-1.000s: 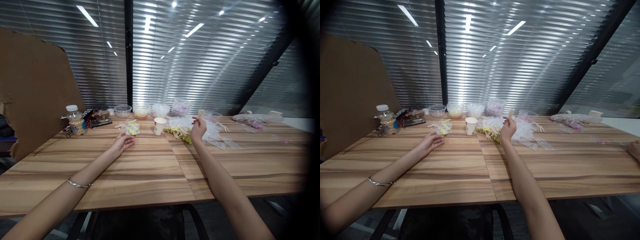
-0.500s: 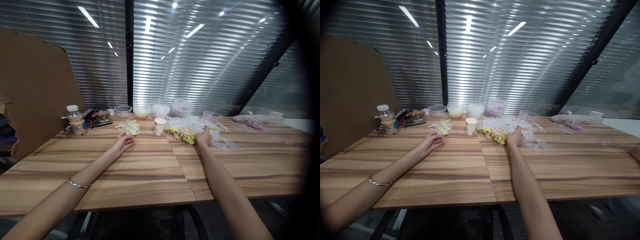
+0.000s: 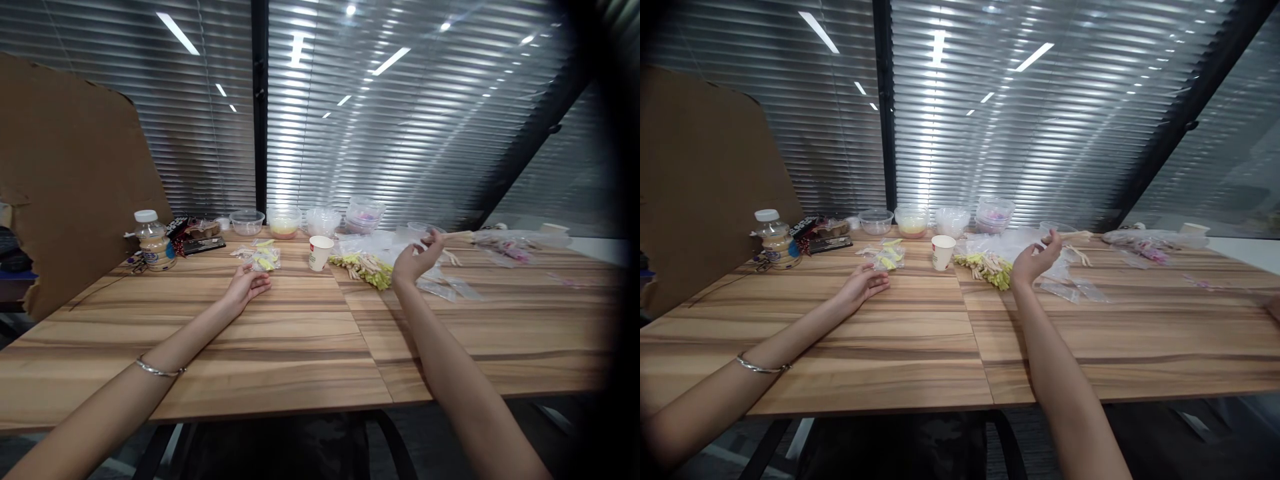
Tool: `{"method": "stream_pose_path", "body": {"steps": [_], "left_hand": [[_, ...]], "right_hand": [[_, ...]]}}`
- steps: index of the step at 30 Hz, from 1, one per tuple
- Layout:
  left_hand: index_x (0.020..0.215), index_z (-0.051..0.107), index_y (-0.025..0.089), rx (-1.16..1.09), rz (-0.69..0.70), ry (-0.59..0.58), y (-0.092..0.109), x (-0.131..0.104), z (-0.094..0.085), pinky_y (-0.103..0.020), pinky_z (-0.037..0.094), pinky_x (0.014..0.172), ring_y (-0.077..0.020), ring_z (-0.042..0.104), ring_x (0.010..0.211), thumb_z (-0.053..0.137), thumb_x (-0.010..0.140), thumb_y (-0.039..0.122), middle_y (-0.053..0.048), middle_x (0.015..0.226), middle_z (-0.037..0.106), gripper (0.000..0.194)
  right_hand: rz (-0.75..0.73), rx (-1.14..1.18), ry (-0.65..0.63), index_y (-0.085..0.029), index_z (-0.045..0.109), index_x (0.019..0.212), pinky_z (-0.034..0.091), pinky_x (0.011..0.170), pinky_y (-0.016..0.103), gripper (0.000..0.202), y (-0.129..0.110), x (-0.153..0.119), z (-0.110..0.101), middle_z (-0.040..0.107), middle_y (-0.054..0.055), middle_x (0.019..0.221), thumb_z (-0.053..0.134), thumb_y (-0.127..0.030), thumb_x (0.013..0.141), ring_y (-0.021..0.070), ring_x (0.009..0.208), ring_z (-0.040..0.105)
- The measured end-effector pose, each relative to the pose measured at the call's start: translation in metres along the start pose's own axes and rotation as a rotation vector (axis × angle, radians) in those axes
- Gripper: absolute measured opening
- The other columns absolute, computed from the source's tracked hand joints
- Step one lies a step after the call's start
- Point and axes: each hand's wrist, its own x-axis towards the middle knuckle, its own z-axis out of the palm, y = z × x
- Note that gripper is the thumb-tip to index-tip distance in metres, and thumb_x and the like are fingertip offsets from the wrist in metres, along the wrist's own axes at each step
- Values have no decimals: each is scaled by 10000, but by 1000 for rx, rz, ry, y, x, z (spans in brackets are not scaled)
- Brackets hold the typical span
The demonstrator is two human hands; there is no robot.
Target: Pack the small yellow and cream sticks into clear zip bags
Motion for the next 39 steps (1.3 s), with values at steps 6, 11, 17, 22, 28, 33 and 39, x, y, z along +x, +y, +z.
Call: {"method": "stream_pose_path", "body": {"steps": [6, 11, 17, 22, 28, 33, 39], "left_hand": [[1075, 312, 232, 144, 98, 77, -3, -7, 9, -359, 560, 680, -123, 622, 608, 611, 711, 121, 30, 717, 578, 484], [1137, 333, 254, 361, 285, -49, -3, -21, 24, -264, 535, 656, -90, 613, 662, 724, 586, 100, -31, 1005, 555, 693], [1276, 340, 322, 292, 304, -340, -1, -45, 38, -312, 525, 808, -169, 602, 958, 783, 534, 70, -99, 1338, 377, 899], [1286, 401, 285, 378, 380, -417, 0, -55, 41, -269, 533, 731, -161, 617, 863, 754, 591, 75, -115, 1343, 392, 808], [1328, 279, 317, 427, 593, -176, 4, -54, 41, -257, 524, 766, -109, 605, 790, 689, 703, 142, -96, 1320, 407, 768], [1337, 287, 296, 548, 711, -125, 2, -50, 36, -299, 543, 765, -119, 590, 825, 657, 758, 232, -112, 1355, 345, 690], [1349, 306, 257, 964, 1289, 66, 8, -44, 30, -444, 439, 969, -223, 475, 1151, 620, 811, 341, -154, 1459, 98, 628]], "right_hand": [[-211, 255, -362, -239, 383, 1341, 459, 912, 399, 485, -88, -40, 4, 458, 110, 1274, 348, -201, 859, 213, 1140, 469], [-120, 657, -779, -315, 443, 1299, 482, 910, 380, 461, -139, -94, -1, 483, 44, 1284, 464, -224, 847, 195, 1070, 527], [-15, 958, -1427, -302, 426, 1305, 502, 885, 360, 558, -162, -118, -11, 402, 50, 1381, 626, -274, 785, 172, 994, 575], [71, 1014, -1409, -296, 427, 1295, 490, 907, 361, 550, -163, -119, -13, 409, 55, 1374, 642, -322, 789, 170, 1018, 567], [273, 1038, -1320, -318, 448, 1246, 489, 893, 318, 530, -157, -117, -6, 425, 33, 1356, 670, -299, 765, 146, 1000, 577], [340, 1004, -1352, -248, 524, 1127, 509, 780, 272, 440, -153, -124, -3, 567, 30, 1096, 705, -292, 729, 119, 851, 591], [381, 997, -1323, -191, 530, 946, 488, 637, 245, 301, -160, -130, -4, 562, -13, 777, 699, -314, 729, 96, 654, 555]]}}
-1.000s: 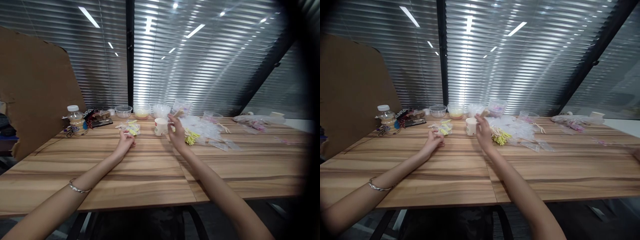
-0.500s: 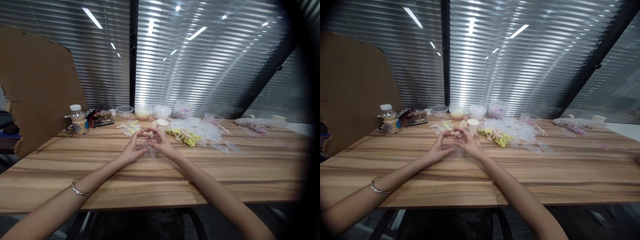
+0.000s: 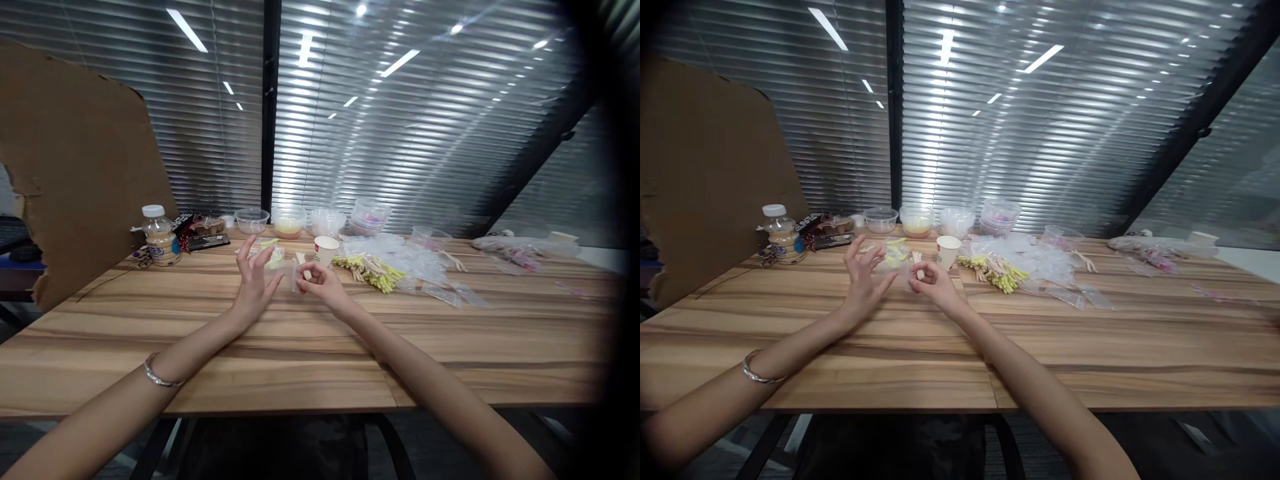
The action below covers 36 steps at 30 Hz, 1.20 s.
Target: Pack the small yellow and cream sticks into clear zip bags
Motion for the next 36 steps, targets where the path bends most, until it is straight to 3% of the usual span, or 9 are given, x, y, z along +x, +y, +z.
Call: {"method": "stream_pose_path", "body": {"steps": [3, 7, 12, 16, 21, 29, 32, 34, 36], "left_hand": [[1385, 288, 239, 239, 191, -95, 4, 2, -4, -530, 278, 1063, -313, 345, 1278, 670, 748, 450, -172, 1450, 202, 772], [1394, 334, 225, 437, 234, -275, 10, 1, -6, -567, 85, 1099, -335, 279, 1314, 643, 753, 501, -154, 1398, 386, 762], [1341, 436, 225, 470, 219, -257, 8, 1, -5, -558, 93, 1091, -327, 290, 1305, 614, 768, 517, -140, 1390, 411, 667], [1284, 495, 246, 446, 262, -280, 8, 2, -5, -551, 110, 1090, -308, 313, 1297, 597, 795, 474, -115, 1373, 442, 549], [1238, 533, 223, 408, 248, -276, 10, 4, -6, -533, 144, 1092, -307, 327, 1289, 613, 775, 478, -118, 1342, 471, 534], [1257, 508, 176, 341, 152, -284, 6, 5, -6, -521, 191, 1069, -314, 360, 1265, 614, 761, 503, -137, 1278, 533, 604], [1259, 504, 165, 313, 125, -312, 5, 5, -6, -509, 202, 1067, -301, 413, 1225, 601, 769, 517, -128, 1203, 589, 611], [1261, 505, 165, 303, 103, -325, 4, 4, -6, -497, 222, 1063, -290, 444, 1196, 590, 777, 528, -129, 1187, 597, 611], [1271, 501, 166, 303, 80, -335, 3, 3, -5, -481, 244, 1058, -276, 463, 1176, 576, 788, 532, -131, 1183, 597, 610]], "right_hand": [[-4, 40, 10, -195, 523, 931, 496, 657, 251, 295, -1, 0, 2, 563, -8, 832, 698, -315, 726, 95, 670, 563], [-6, 34, 0, -197, 526, 938, 505, 653, 253, 292, 0, -1, 2, 555, 3, 914, 693, -311, 727, 92, 680, 568], [-40, -50, -14, -191, 535, 929, 500, 677, 261, 250, 2, -2, 1, 544, 9, 926, 666, -313, 754, 97, 710, 560], [-46, -212, 1, -180, 555, 901, 445, 602, 220, 216, 0, -3, 2, 545, 0, 838, 658, -309, 761, 86, 660, 520], [-69, -289, 1, -179, 572, 909, 395, 572, 212, 223, -4, -5, 3, 561, 4, 845, 651, -333, 769, 82, 639, 484], [-122, -157, 34, -178, 551, 819, 451, 725, 268, 284, -7, -3, 0, 552, 11, 742, 479, -444, 886, 120, 721, 535], [-118, -66, 67, -223, 533, 993, 459, 701, 270, 241, -8, -3, -2, 544, -6, 726, 509, -433, 875, 121, 704, 535], [-114, 14, 86, -288, 431, 1200, 469, 721, 285, 383, -7, -3, -2, 553, -22, 725, 555, -400, 856, 125, 715, 548], [-91, 89, 103, -312, 368, 1271, 474, 762, 305, 504, -6, -2, -3, 576, -19, 761, 599, -382, 828, 130, 746, 562]]}}
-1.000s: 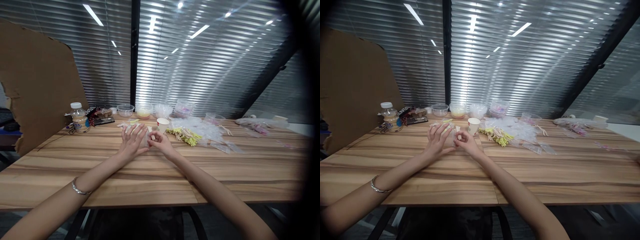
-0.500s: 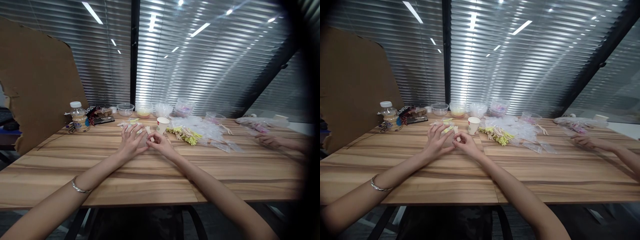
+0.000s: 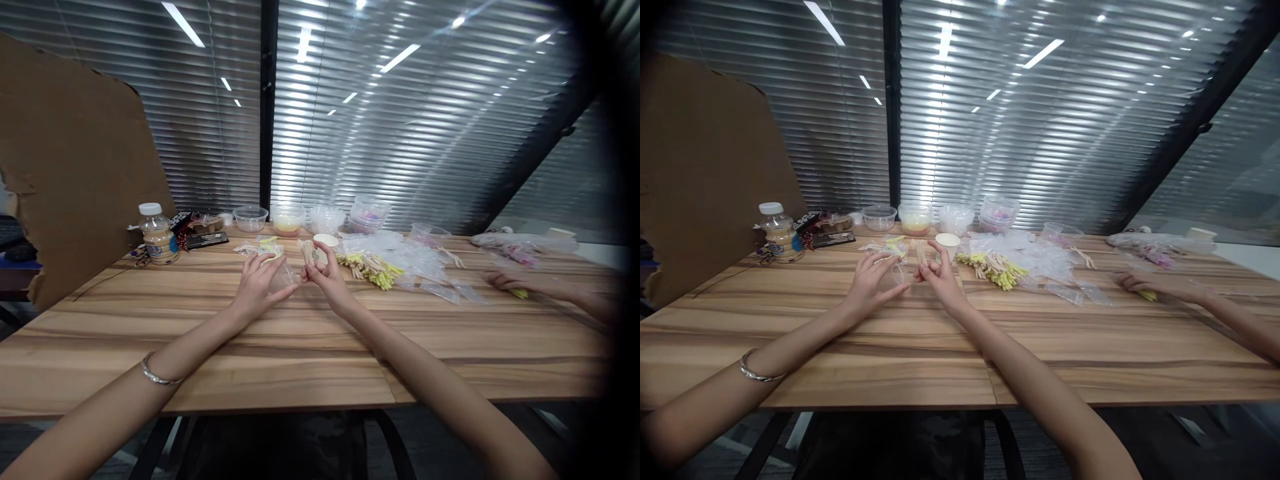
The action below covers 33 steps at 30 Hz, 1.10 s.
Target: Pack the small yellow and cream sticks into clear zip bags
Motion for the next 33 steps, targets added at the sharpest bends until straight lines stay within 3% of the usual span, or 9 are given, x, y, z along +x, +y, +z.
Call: {"method": "stream_pose_path", "body": {"steps": [5, 9, 12, 14, 16, 18, 23, 27, 33], "left_hand": [[1250, 523, 167, 15, -10, -22, -3, -2, 4, -471, 269, 1049, -279, 462, 1172, 573, 778, 560, -132, 1165, 603, 616], [1258, 515, 179, 39, 19, -39, -3, -2, 5, -484, 255, 1055, -288, 444, 1189, 582, 787, 518, -113, 1175, 604, 584], [1266, 510, 184, 63, 34, -52, -2, -2, 4, -495, 247, 1057, -296, 434, 1200, 589, 789, 487, -113, 1179, 598, 571], [1273, 504, 184, 76, 46, -64, -2, -2, 3, -500, 238, 1061, -299, 427, 1206, 591, 789, 466, -113, 1185, 592, 567], [1274, 503, 182, 91, 52, -72, -2, -2, 3, -503, 227, 1068, -300, 422, 1209, 592, 789, 443, -111, 1187, 589, 558], [1266, 509, 182, 110, 64, -77, -2, -2, 2, -508, 212, 1074, -303, 418, 1212, 587, 793, 416, -109, 1177, 591, 534], [1276, 497, 177, 125, 125, -109, -1, -1, 1, -511, 207, 1080, -287, 448, 1174, 570, 805, 375, -115, 1156, 593, 516], [1318, 446, 187, 121, 143, -176, 1, -1, -2, -495, 216, 1081, -263, 483, 1136, 556, 817, 363, -114, 1170, 581, 543], [1379, 345, 164, 123, 131, -209, 2, -2, -2, -466, 242, 1071, -249, 518, 1098, 536, 827, 380, -119, 1156, 591, 623]], "right_hand": [[110, 134, -20, -198, 548, 948, 471, 779, 290, 287, 5, 3, -1, 563, 17, 875, 679, -361, 751, 122, 785, 560], [149, 149, -1, -204, 488, 865, 352, 501, 200, 287, 2, 1, 1, 414, -58, 616, 687, -372, 745, 60, 499, 382], [181, 48, 3, -190, 500, 798, 260, 436, 204, 298, 0, 0, 3, 298, -80, 493, 622, -461, 789, 57, 418, 244], [179, -10, 10, -170, 538, 761, 338, 485, 219, 352, 1, -1, 4, 414, -44, 512, 560, -517, 819, 75, 457, 372], [180, -25, 2, -157, 589, 802, 428, 604, 244, 393, 4, -1, 5, 596, 34, 707, 526, -544, 832, 122, 646, 553], [214, -11, -39, -163, 616, 911, 462, 706, 274, 406, 6, -1, 6, 652, 84, 918, 520, -551, 834, 172, 846, 612], [268, 17, -103, -194, 569, 1132, 468, 793, 305, 427, 7, -3, 6, 664, 102, 1014, 483, -521, 871, 197, 995, 604], [276, 83, -175, -204, 561, 1125, 464, 888, 324, 363, 5, -4, 7, 611, 82, 1147, 545, -445, 855, 205, 1145, 532], [308, 145, -207, -240, 508, 1174, 448, 937, 338, 380, 10, -7, 11, 577, 59, 1180, 584, -398, 837, 180, 1127, 533]]}}
